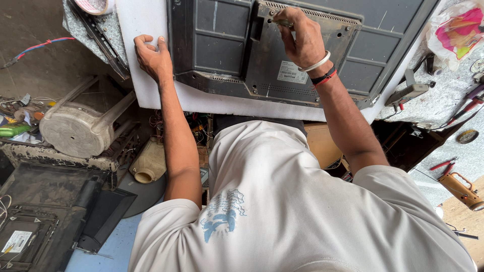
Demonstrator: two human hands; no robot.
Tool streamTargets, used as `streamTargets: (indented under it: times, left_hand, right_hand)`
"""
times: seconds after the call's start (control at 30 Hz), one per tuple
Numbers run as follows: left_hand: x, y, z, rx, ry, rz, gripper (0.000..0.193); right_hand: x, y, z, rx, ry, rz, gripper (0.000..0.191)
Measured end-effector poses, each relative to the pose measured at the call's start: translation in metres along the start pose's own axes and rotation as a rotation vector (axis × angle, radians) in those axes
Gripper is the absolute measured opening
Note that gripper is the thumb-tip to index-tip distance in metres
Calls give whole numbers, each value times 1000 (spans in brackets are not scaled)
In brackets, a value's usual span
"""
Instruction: The person uses a screwdriver to remove screws from the back panel of a television lying face-down on a workbench, repositioning the screwdriver at different screw locations around the panel and steadying the TV with the other hand while unscrewing.
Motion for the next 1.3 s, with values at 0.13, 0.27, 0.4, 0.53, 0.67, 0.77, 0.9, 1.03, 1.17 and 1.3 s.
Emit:
streamTargets:
  times: [0.13, 0.27, 0.4, 0.53, 0.67, 0.77, 0.9, 1.03, 1.17, 1.3]
  left_hand:
    - [0, -2, 1, -7, -1, 17, 32]
    - [1, -2, 1, -9, 2, 27, 32]
    - [2, -4, 2, -6, -5, 10, 32]
    - [2, -4, 3, -2, 5, 39, 32]
    - [2, -5, 5, 4, 3, 37, 33]
    - [3, -5, 7, -3, 16, 47, 32]
    - [1, -5, 9, 8, 8, 36, 32]
    - [-2, -5, 13, -14, -9, 38, 32]
    - [-4, -5, 17, -26, -7, 50, 32]
    - [-4, -5, 19, -46, -15, 28, 32]
  right_hand:
    - [1, 1, 0, -13, -4, 2, 33]
    - [1, 1, 1, -26, 17, -18, 33]
    - [0, 0, 1, -6, 22, -35, 32]
    - [-1, -1, 0, 15, 14, -54, 31]
    - [0, -1, -3, -104, 8, 5, 38]
    - [2, 0, -8, -227, -20, 44, 47]
    - [4, 3, -13, -298, -19, 19, 60]
    - [4, 5, -19, -311, -31, -6, 62]
    - [2, 2, -25, -209, -166, -40, 56]
    - [-1, -2, -27, -114, -216, -38, 52]
Point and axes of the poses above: each hand's wrist, its own x-axis towards the middle knuckle, its own z-axis out of the back of the hand, y = z × x, the point moved 2 cm from there along x, towards the middle knuckle, and after that the axes turned 8 degrees about -z, right-handed, at the moved point
